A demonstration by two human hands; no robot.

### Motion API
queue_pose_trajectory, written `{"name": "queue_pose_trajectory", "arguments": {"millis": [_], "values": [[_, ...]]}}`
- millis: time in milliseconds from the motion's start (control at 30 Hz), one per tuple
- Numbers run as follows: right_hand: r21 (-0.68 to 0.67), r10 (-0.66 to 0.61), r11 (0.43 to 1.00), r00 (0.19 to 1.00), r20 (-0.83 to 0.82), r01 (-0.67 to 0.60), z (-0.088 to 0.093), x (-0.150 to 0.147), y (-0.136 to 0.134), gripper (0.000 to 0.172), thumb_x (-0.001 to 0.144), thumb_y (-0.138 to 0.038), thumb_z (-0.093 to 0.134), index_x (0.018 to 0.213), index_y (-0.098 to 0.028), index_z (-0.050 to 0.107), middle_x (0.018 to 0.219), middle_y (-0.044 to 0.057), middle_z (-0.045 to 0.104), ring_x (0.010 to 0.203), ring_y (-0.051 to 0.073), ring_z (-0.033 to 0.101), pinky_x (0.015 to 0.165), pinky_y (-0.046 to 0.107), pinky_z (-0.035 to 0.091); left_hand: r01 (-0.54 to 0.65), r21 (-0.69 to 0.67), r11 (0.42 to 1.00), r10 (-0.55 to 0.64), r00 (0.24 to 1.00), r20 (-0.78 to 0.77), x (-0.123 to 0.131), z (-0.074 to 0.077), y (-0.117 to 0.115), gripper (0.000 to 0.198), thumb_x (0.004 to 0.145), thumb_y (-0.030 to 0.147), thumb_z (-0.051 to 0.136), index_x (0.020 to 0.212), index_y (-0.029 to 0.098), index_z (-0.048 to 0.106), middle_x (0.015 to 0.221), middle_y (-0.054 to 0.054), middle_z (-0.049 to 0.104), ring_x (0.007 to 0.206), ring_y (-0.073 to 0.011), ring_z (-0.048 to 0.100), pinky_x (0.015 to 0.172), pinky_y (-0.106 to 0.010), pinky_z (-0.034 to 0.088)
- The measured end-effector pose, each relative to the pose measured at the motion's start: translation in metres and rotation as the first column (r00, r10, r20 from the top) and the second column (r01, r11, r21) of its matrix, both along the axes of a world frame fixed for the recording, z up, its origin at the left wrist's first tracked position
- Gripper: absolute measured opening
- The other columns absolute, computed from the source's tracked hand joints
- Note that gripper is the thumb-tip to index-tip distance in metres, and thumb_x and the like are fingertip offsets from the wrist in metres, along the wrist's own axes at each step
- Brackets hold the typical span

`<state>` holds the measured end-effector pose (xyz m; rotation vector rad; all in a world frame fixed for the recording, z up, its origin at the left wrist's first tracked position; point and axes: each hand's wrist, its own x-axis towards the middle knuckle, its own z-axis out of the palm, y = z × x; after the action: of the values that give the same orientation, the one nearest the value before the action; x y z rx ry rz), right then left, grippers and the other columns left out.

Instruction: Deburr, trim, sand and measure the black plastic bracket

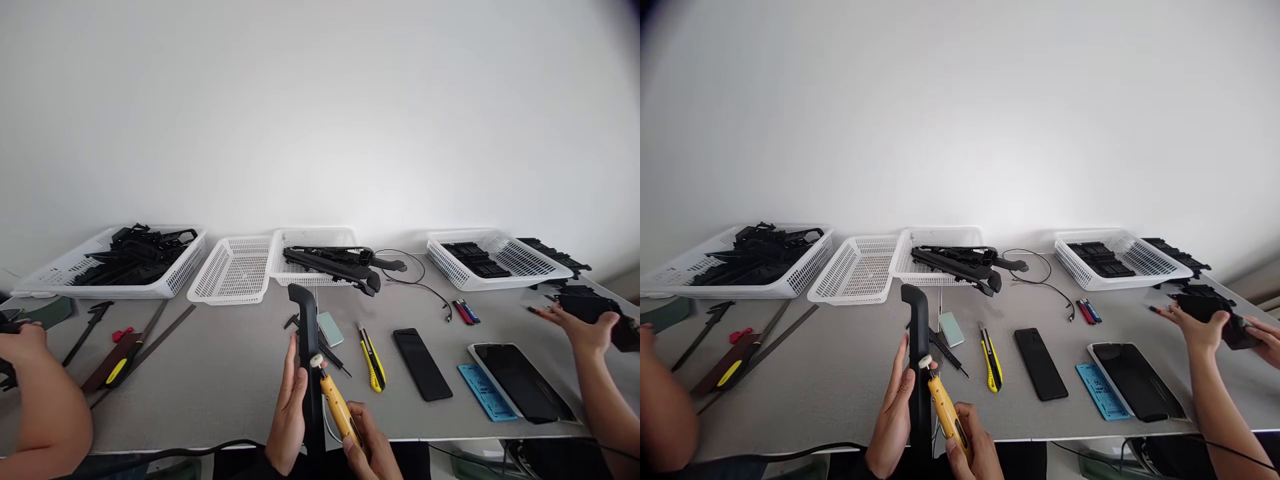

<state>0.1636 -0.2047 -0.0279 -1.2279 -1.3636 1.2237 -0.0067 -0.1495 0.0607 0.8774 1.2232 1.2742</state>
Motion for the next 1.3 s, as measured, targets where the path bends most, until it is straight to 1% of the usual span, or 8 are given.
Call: {"name": "queue_pose_trajectory", "arguments": {"millis": [133, 367, 600, 867, 1000, 1100, 1200, 1300], "values": [[0.031, -0.046, 0.999, 0.998, 0.031, 0.045, 0.001, 0.0, 0.002, 0.056, 0.104, -0.07, 0.053, 0.135, -0.025, 0.064, 0.079, 0.001, 0.063, 0.06, 0.018, 0.051, 0.06, 0.029, 0.047, 0.057, -0.046, 0.997, -0.057, 0.998, 0.004, 0.002, -0.002, 0.001, 0.074, 0.108, 0.068, 0.048, 0.174, 0.043, 0.03, 0.186, 0.005, 0.021, 0.173, -0.0288, 0.01, 0.14, -0.049, 0.015], [0.082, -0.066, 0.995, 0.996, 0.059, 0.061, 0.002, 0.001, 0.006, 0.057, 0.106, -0.069, 0.05, 0.137, -0.023, 0.066, 0.075, 0.001, 0.063, 0.059, 0.018, 0.053, 0.057, 0.028, 0.048, 0.049, -0.018, 0.999, -0.049, 0.999, -0.019, 0.005, -0.004, -0.003, 0.071, 0.107, 0.068, 0.05, 0.171, 0.04, 0.039, 0.184, 0.003, 0.027, 0.173, -0.0285, 0.013, 0.141, -0.049, 0.014], [0.086, -0.048, 0.995, 0.996, 0.069, 0.042, 0.009, 0.002, 0.011, 0.062, 0.107, -0.069, 0.05, 0.148, -0.025, 0.063, 0.094, 0.007, 0.074, 0.064, 0.02, 0.058, 0.06, 0.03, 0.051, 0.025, -0.019, 0.999, -0.026, 0.999, -0.025, 0.005, -0.008, -0.005, 0.072, 0.104, 0.068, 0.057, 0.168, 0.037, 0.047, 0.181, -0.001, 0.034, 0.171, -0.0337, 0.021, 0.139, -0.053, 0.022], [0.066, -0.102, 0.993, 0.994, 0.031, 0.1, 0.012, 0.0, 0.015, 0.06, 0.102, -0.071, 0.056, 0.147, -0.032, 0.067, 0.099, 0.009, 0.077, 0.072, 0.027, 0.068, 0.064, 0.035, 0.057, 0.08, -0.066, 0.995, -0.083, 0.996, -0.045, 0.004, -0.007, -0.007, 0.074, 0.104, 0.072, 0.052, 0.17, 0.041, 0.04, 0.183, 0.003, 0.029, 0.172, -0.0298, 0.017, 0.139, -0.049, 0.019], [0.07, -0.079, 0.995, 0.996, 0.03, 0.076, 0.014, -0.001, 0.018, 0.063, 0.104, -0.071, 0.052, 0.147, -0.027, 0.066, 0.101, 0.008, 0.076, 0.071, 0.023, 0.064, 0.068, 0.032, 0.057, 0.084, -0.082, 0.993, -0.088, 0.995, -0.045, 0.004, -0.007, -0.009, 0.077, 0.104, 0.073, 0.052, 0.171, 0.038, 0.039, 0.184, 0.0, 0.027, 0.172, -0.0311, 0.016, 0.139, -0.049, 0.02], [0.049, -0.104, 0.994, 0.994, 0.036, 0.102, 0.015, 0.001, 0.021, 0.063, 0.105, -0.072, 0.052, 0.142, -0.023, 0.067, 0.094, 0.007, 0.073, 0.069, 0.021, 0.061, 0.066, 0.029, 0.055, 0.078, -0.076, 0.994, -0.08, 0.997, -0.016, 0.005, -0.005, -0.009, 0.08, 0.103, 0.072, 0.055, 0.171, 0.034, 0.039, 0.179, -0.008, 0.04, 0.164, -0.035, 0.037, 0.133, -0.048, 0.037], [-0.012, -0.188, 0.982, 0.981, 0.038, 0.189, 0.012, 0.006, 0.024, 0.062, 0.104, -0.072, 0.056, 0.138, -0.022, 0.066, 0.087, 0.004, 0.067, 0.067, 0.019, 0.057, 0.061, 0.027, 0.052, 0.073, -0.03, 0.997, -0.072, 0.996, 0.05, 0.006, -0.004, -0.009, 0.079, 0.106, 0.068, 0.055, 0.172, 0.029, 0.036, 0.157, -0.015, 0.064, 0.137, -0.0327, 0.067, 0.115, -0.044, 0.054], [-0.091, -0.262, 0.962, 0.964, -0.051, 0.257, 0.009, 0.008, 0.024, 0.058, 0.105, -0.07, 0.056, 0.139, -0.024, 0.06, 0.084, 0.001, 0.06, 0.064, 0.018, 0.053, 0.057, 0.027, 0.05, 0.045, -0.007, 0.999, -0.045, 0.996, 0.082, 0.008, -0.003, -0.008, 0.076, 0.107, 0.065, 0.056, 0.172, 0.03, 0.036, 0.142, -0.013, 0.073, 0.116, -0.0276, 0.074, 0.103, -0.04, 0.059]]}}
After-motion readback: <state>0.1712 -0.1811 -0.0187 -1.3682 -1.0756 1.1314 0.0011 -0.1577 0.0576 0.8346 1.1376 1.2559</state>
